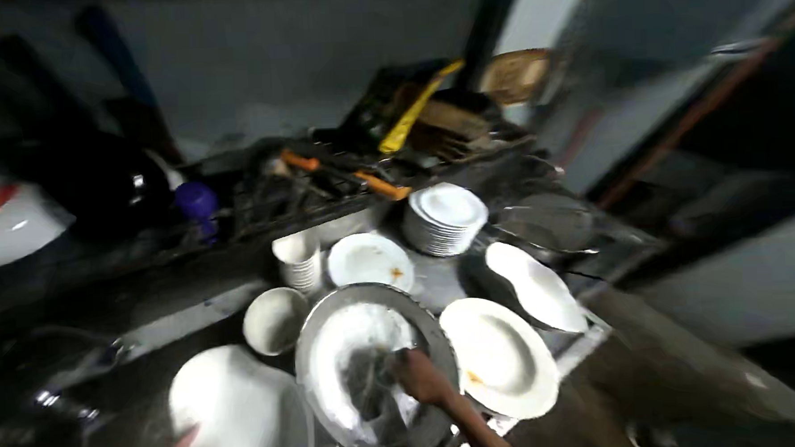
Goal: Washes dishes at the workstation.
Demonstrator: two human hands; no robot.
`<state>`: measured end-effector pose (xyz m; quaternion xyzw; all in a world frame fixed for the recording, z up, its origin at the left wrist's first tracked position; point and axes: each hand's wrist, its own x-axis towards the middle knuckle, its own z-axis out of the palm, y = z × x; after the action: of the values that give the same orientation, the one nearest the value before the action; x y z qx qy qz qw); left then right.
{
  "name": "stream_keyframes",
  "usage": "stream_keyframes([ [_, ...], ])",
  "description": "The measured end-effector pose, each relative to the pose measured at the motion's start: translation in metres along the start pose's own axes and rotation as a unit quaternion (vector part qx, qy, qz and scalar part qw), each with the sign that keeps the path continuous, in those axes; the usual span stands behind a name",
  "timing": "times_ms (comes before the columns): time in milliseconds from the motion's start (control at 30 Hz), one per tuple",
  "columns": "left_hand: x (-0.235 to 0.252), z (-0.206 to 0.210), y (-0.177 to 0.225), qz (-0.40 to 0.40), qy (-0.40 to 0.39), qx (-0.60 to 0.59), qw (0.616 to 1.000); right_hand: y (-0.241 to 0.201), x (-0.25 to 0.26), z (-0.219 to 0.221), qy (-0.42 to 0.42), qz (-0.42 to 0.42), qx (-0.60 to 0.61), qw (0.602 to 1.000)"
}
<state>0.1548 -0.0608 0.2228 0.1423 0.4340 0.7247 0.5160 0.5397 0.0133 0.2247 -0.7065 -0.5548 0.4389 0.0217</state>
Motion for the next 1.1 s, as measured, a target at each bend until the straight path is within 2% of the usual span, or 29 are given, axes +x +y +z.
stream_keyframes([
  [67, -0.007, 0.066, 0.005, -0.025, 0.049, 0.035, 0.998, -0.001, -0.014, -0.021, 0.093, -0.042, 0.105, 0.989],
  [133, -0.009, 0.108, -0.002, -0.038, 0.033, 0.087, 0.995, -0.009, -0.035, -0.042, 0.187, -0.092, 0.163, 0.964],
  [233, -0.003, 0.148, -0.03, -0.082, -0.015, 0.247, 0.965, -0.031, -0.057, -0.062, 0.288, -0.157, 0.125, 0.936],
  [300, 0.004, 0.167, -0.06, -0.127, -0.05, 0.359, 0.924, -0.049, -0.055, -0.058, 0.263, -0.155, 0.036, 0.952],
  [400, 0.017, 0.18, -0.117, -0.194, -0.098, 0.449, 0.867, -0.063, -0.007, -0.016, 0.158, -0.138, -0.048, 0.977],
  [500, 0.032, 0.177, -0.17, -0.213, -0.119, 0.479, 0.843, -0.039, 0.032, 0.038, 0.05, -0.183, -0.06, 0.98],
  [567, 0.039, 0.173, -0.18, -0.199, -0.109, 0.518, 0.825, -0.015, 0.023, 0.046, -0.034, -0.201, -0.109, 0.973],
  [633, 0.046, 0.168, -0.18, -0.215, -0.098, 0.538, 0.809, 0.009, 0.012, 0.035, -0.082, -0.146, -0.189, 0.968],
  [733, 0.047, 0.171, -0.175, -0.328, -0.077, 0.474, 0.814, 0.014, 0.037, 0.03, -0.045, -0.103, -0.245, 0.963],
  [800, 0.047, 0.174, -0.185, -0.377, -0.073, 0.412, 0.826, 0.004, 0.066, 0.041, 0.013, -0.142, -0.151, 0.978],
  [867, 0.048, 0.176, -0.2, -0.313, -0.075, 0.423, 0.847, -0.01, 0.084, 0.056, 0.051, -0.184, 0.026, 0.981],
  [900, 0.05, 0.178, -0.203, -0.263, -0.074, 0.443, 0.854, -0.012, 0.085, 0.058, 0.039, -0.199, 0.064, 0.977],
  [933, 0.054, 0.178, -0.202, -0.225, -0.073, 0.455, 0.858, -0.009, 0.08, 0.056, 0.009, -0.22, 0.046, 0.974],
  [1000, 0.062, 0.171, -0.201, -0.185, -0.067, 0.48, 0.855, 0.009, 0.068, 0.047, -0.036, -0.273, -0.148, 0.95],
  [1033, 0.064, 0.168, -0.199, -0.177, -0.065, 0.486, 0.853, 0.018, 0.074, 0.046, -0.004, -0.305, -0.247, 0.92],
  [1067, 0.063, 0.165, -0.197, -0.175, -0.072, 0.481, 0.856, 0.018, 0.083, 0.047, 0.034, -0.319, -0.297, 0.899],
  [1100, 0.061, 0.163, -0.197, -0.176, -0.083, 0.462, 0.865, 0.009, 0.09, 0.05, 0.058, -0.299, -0.301, 0.904],
])
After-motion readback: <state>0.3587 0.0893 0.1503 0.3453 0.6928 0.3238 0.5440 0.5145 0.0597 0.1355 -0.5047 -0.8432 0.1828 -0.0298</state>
